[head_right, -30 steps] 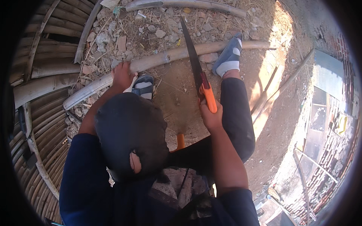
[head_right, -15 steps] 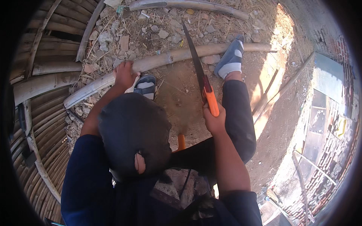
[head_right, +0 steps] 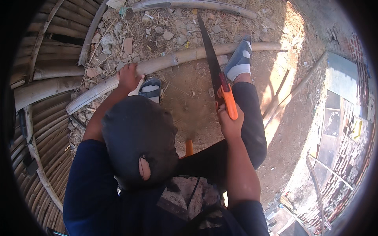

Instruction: The person saws a piece of bamboo by hand while holding it steady on the ground.

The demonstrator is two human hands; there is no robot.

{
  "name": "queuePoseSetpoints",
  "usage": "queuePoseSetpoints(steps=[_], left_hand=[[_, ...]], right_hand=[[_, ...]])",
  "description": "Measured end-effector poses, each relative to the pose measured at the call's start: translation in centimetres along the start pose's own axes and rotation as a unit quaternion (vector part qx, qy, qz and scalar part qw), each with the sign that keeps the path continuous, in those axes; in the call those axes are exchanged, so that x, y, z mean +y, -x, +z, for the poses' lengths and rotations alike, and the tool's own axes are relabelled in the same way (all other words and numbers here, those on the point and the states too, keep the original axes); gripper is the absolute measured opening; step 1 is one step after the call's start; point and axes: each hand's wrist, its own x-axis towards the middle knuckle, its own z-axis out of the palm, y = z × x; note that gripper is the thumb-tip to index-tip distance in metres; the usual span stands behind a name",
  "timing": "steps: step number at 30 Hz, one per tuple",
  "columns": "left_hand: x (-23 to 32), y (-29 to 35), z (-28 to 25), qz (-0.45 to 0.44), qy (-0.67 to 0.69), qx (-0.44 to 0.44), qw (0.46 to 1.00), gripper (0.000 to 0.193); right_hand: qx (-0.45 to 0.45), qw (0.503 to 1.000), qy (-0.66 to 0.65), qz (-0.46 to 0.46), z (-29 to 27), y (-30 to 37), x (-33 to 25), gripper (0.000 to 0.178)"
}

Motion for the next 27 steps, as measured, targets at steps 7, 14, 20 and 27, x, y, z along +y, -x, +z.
queuePoseSetpoints(steps=[7,14,20,27], left_hand=[[0.3,0.6,-0.1,0.030,0.009,-0.004,1.000,0.070],[-0.5,1.5,-0.7,0.052,-0.021,0.005,0.998,0.078],[-0.8,-0.1,-3.4,0.006,-0.015,-0.083,0.996,0.079],[-1.3,-0.3,-4.6,-0.003,0.006,-0.146,0.989,0.073]], right_hand=[[0.040,0.997,-0.058,-0.019,-5.5,6.2,-0.5,0.016],[0.037,0.999,-0.038,0.008,-5.0,8.6,-0.9,0.014],[0.019,0.999,-0.039,-0.001,-3.7,10.6,-1.9,0.015],[0.009,1.000,-0.016,0.000,-2.7,12.8,-2.6,0.013]])
